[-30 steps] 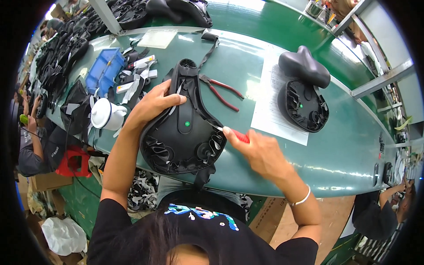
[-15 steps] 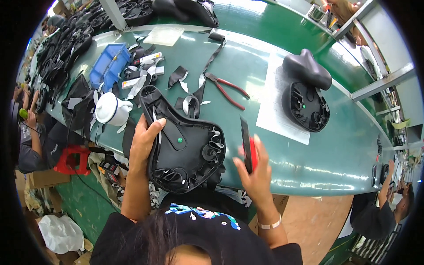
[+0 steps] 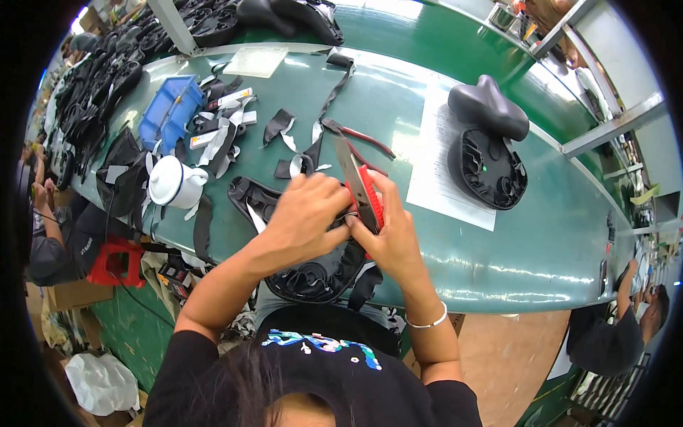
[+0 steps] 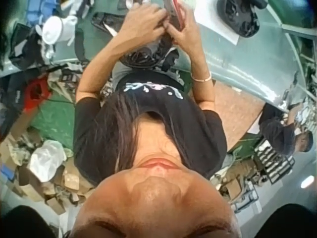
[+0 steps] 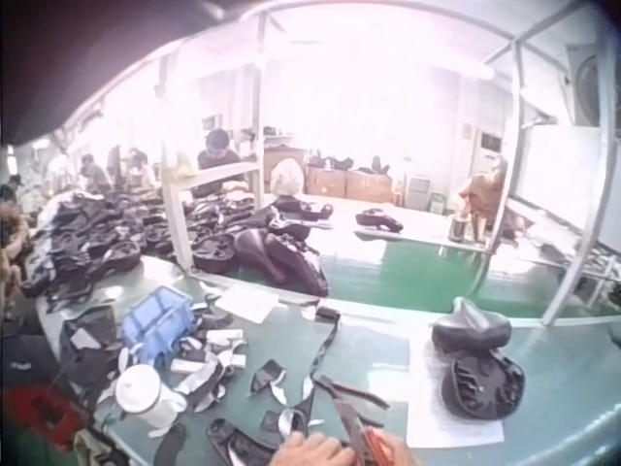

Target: The worker is assembling bicycle seats, attaching seat covers and using a utility knife to trim excess material.

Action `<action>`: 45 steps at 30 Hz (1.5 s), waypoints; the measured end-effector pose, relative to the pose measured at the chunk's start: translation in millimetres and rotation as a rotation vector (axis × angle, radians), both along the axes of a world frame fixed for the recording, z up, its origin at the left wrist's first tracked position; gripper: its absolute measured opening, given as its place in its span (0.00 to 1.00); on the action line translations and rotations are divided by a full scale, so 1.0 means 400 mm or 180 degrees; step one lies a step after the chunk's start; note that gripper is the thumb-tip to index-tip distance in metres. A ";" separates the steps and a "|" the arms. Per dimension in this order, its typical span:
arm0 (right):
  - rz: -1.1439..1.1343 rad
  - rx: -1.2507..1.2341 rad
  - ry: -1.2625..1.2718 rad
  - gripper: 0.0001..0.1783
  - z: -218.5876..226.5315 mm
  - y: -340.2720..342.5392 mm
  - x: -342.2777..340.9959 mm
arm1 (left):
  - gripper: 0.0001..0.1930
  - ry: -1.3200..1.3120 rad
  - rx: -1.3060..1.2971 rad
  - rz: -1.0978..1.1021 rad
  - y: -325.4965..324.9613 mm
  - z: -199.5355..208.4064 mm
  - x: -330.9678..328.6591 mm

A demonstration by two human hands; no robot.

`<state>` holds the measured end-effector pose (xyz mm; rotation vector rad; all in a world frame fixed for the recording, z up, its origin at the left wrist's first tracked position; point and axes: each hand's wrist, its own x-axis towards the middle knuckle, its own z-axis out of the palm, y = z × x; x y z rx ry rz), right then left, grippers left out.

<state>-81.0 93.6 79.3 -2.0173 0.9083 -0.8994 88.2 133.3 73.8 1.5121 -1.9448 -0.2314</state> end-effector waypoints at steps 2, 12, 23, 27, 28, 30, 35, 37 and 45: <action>-0.0019 0.0366 0.0089 0.33 0.015 0.007 -0.042 | 0.09 -0.0224 0.0259 -0.0359 -0.032 -0.052 -0.010; 0.0592 -0.1033 0.2240 0.35 -0.021 0.022 -0.160 | 0.15 0.1197 0.1060 -0.0264 -0.056 -0.038 0.013; -0.0413 -0.0233 0.2014 0.25 -0.021 0.111 -0.124 | 0.11 0.2482 0.0016 -0.1791 -0.068 0.036 -0.024; -0.0404 -0.0723 0.2268 0.26 -0.001 0.069 -0.126 | 0.09 -0.0581 -0.0588 -0.0072 -0.067 0.000 0.027; -0.0374 -0.0732 0.2264 0.26 0.004 0.073 -0.119 | 0.09 -0.0585 -0.0582 -0.0042 -0.065 -0.021 0.036; -0.0525 -0.0918 0.2669 0.27 0.008 0.074 -0.101 | 0.10 -0.0317 -0.0872 0.0227 -0.095 -0.060 0.052; -0.0232 -0.0615 0.2809 0.26 0.053 0.164 -0.154 | 0.08 0.1944 -0.0396 0.1551 -0.114 -0.058 0.072; -0.0110 -0.0762 0.2784 0.27 0.056 0.123 -0.154 | 0.13 0.4483 0.0466 0.0774 -0.113 -0.055 0.090; 0.1319 -0.1408 0.2986 0.24 0.112 -0.142 -0.081 | 0.28 0.3726 0.0974 -0.0480 0.127 -0.008 0.106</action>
